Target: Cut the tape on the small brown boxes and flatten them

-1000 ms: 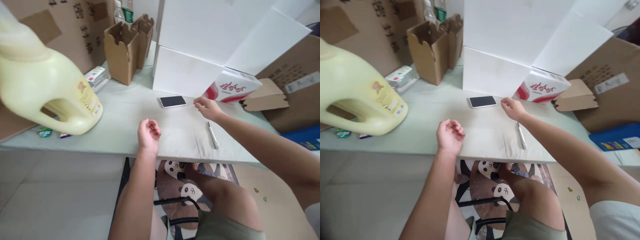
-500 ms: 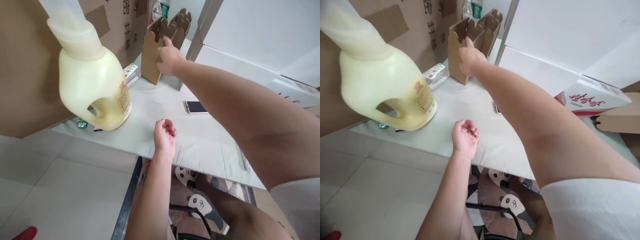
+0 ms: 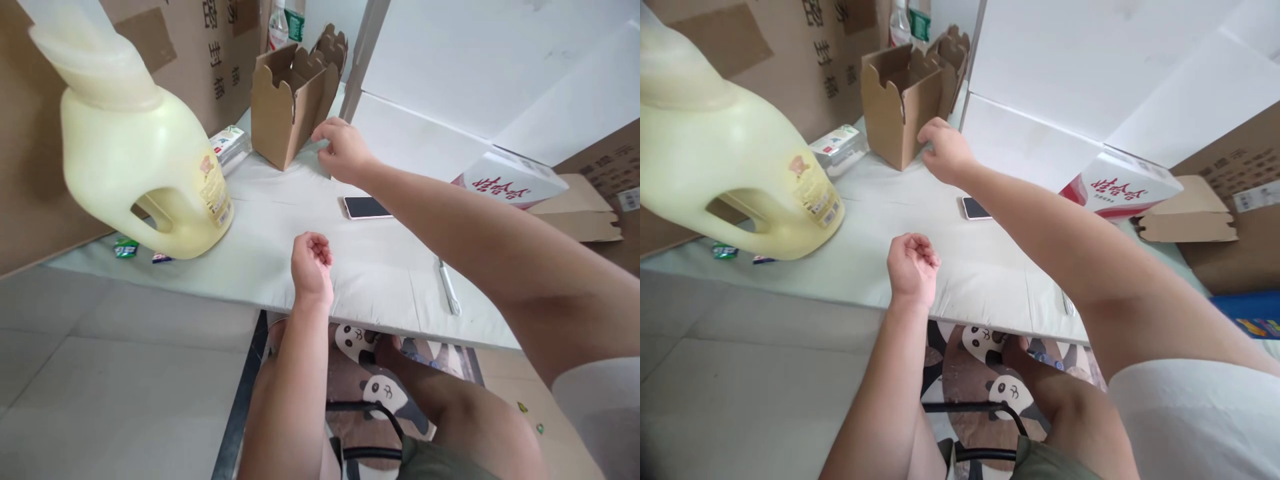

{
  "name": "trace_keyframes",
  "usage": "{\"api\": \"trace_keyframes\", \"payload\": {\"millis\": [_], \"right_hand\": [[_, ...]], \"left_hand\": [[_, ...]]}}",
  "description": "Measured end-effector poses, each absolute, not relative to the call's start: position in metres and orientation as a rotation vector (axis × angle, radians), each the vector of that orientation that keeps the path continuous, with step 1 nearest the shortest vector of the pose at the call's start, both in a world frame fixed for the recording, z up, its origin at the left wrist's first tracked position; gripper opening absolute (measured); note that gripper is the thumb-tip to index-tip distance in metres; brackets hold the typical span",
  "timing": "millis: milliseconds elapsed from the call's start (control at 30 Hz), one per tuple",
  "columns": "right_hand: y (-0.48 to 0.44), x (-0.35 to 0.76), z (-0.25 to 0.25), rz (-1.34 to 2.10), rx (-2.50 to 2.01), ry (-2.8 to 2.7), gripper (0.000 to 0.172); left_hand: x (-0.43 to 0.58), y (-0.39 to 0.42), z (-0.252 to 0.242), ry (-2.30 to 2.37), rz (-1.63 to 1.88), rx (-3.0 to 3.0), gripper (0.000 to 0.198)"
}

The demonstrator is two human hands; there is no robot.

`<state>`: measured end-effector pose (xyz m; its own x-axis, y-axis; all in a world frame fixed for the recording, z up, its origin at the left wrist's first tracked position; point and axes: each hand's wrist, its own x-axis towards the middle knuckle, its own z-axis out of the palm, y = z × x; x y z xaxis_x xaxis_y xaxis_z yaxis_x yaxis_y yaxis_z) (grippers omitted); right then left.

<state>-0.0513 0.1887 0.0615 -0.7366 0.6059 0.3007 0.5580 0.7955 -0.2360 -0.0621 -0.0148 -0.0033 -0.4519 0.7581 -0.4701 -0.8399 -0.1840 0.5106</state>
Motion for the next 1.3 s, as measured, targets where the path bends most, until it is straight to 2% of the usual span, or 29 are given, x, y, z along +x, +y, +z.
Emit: {"api": "trace_keyframes", "payload": {"millis": [300,467,500,633,667,800,900,967,1100,1200,1233,1300], "right_hand": [[0.196,-0.111,0.090,-0.052,-0.877,-2.735,0.032],[0.214,-0.126,0.083,-0.250,-1.070,-2.805,0.056],[0.220,-0.124,0.080,-0.243,-1.078,-2.794,0.053],[0.238,-0.105,0.073,-0.130,-0.948,-2.678,0.019],[0.237,-0.097,0.073,-0.114,-0.893,-2.653,0.017],[0.189,-0.041,0.074,-0.175,-0.634,-2.639,0.021],[0.114,0.026,0.069,-0.211,-0.562,-2.588,0.022],[0.061,0.078,0.061,-0.194,-0.529,-2.434,0.021],[-0.015,0.174,0.035,-0.224,-0.743,-2.048,0.020],[-0.042,0.221,0.008,-0.074,-0.957,-1.814,0.015],[-0.046,0.231,0.000,0.014,-1.015,-1.803,0.016],[-0.048,0.244,-0.015,0.184,-1.088,-1.844,0.034]], "left_hand": [[-0.067,-0.012,0.000,0.907,1.814,-0.145,0.030],[-0.072,-0.014,-0.008,1.009,1.828,-0.027,0.029],[-0.073,-0.014,-0.010,1.029,1.835,0.008,0.027],[-0.073,-0.014,-0.017,1.105,1.882,0.130,0.020],[-0.074,-0.014,-0.018,1.139,1.916,0.154,0.019],[-0.079,-0.021,-0.018,1.300,2.179,0.134,0.025],[-0.090,-0.029,-0.017,1.459,2.523,0.138,0.026],[-0.098,-0.033,-0.019,1.516,2.630,0.228,0.023],[-0.099,-0.034,-0.027,1.416,2.444,0.596,0.017],[-0.085,-0.031,-0.029,1.093,2.179,0.980,0.035],[-0.079,-0.029,-0.029,0.992,2.099,1.079,0.039],[-0.066,-0.026,-0.027,0.859,1.969,1.215,0.040]]}}
